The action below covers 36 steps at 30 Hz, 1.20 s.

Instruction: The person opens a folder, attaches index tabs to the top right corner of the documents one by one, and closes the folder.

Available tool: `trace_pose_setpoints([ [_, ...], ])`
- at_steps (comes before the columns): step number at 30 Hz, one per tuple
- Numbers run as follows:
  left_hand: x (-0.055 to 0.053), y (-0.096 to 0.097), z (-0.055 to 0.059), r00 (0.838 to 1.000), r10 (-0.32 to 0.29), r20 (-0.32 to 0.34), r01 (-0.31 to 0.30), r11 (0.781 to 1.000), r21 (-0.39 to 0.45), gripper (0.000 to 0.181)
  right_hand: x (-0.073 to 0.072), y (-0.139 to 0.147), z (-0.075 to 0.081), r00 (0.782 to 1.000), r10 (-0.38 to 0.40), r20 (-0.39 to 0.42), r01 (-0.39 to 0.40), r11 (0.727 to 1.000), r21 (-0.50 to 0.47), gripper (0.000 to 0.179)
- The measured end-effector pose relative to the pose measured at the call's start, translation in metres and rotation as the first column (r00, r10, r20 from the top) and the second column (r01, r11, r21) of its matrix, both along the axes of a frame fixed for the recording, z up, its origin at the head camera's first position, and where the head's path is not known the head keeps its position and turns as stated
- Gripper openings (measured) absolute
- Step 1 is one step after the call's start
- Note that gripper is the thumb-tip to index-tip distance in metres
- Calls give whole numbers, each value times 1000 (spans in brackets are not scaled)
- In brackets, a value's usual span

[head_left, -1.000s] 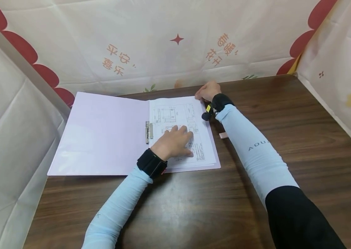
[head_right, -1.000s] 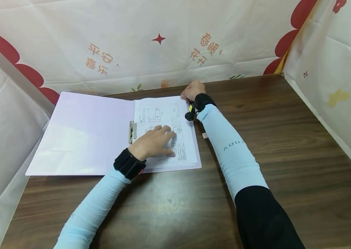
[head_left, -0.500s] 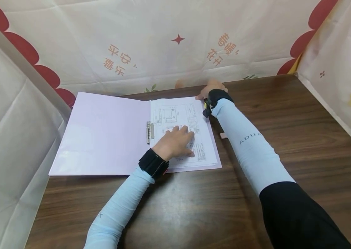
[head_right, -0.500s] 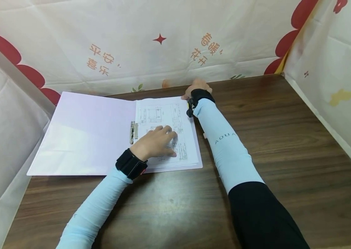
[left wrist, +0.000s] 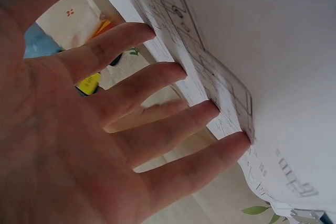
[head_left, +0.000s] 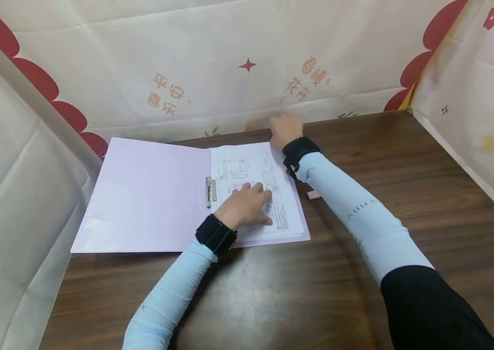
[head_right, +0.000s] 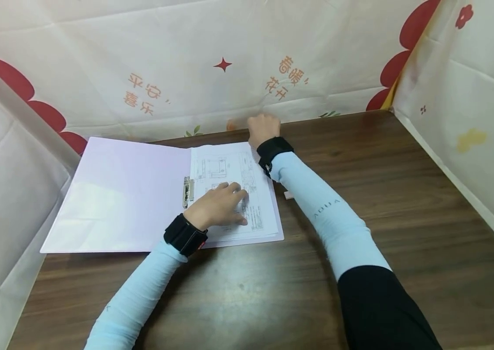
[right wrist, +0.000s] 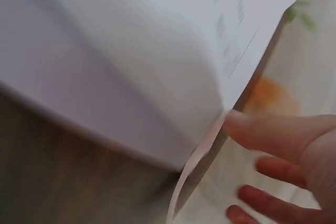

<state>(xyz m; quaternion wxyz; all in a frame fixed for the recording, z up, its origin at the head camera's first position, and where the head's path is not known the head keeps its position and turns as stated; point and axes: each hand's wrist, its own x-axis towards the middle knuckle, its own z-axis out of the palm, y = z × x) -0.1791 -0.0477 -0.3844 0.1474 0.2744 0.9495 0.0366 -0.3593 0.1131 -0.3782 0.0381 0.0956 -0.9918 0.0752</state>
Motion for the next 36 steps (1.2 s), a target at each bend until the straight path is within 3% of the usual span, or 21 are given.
trace_pose_setpoints([
  [3,0,-1,-1,1000,-10,8,10,1000,5,75,25,10,2,993,121,0,-120,985,-123,30],
  [6,-1,-2,-1,1000,-20,11,20,1000,-1,75,61,26,8,956,287,56,-270,940,-211,33],
  [11,-2,-4,3,999,-21,25,21,1000,0,77,130,49,12,877,453,159,-429,888,-164,52],
  [14,-3,-5,3,999,-3,50,3,1000,12,80,156,52,8,848,479,227,-459,878,-138,70],
  [17,-1,-6,1,998,6,56,-7,1000,20,80,164,54,-1,828,494,266,-477,869,-130,82],
  [20,4,-8,-2,1000,-16,15,15,999,35,72,165,55,-9,826,491,276,-477,871,-121,85],
  [25,25,-24,-4,993,-63,-101,67,997,37,59,166,53,-13,837,485,252,-469,874,-125,78],
  [29,43,-38,-4,987,-73,-143,83,994,64,57,165,51,-14,844,486,228,-466,874,-137,67],
  [34,51,-43,-3,974,-83,-212,112,985,129,23,163,51,-11,839,499,216,-479,867,-142,53],
  [36,52,-43,-3,964,-75,-257,114,984,140,13,162,54,-5,848,496,185,-471,867,-165,51],
])
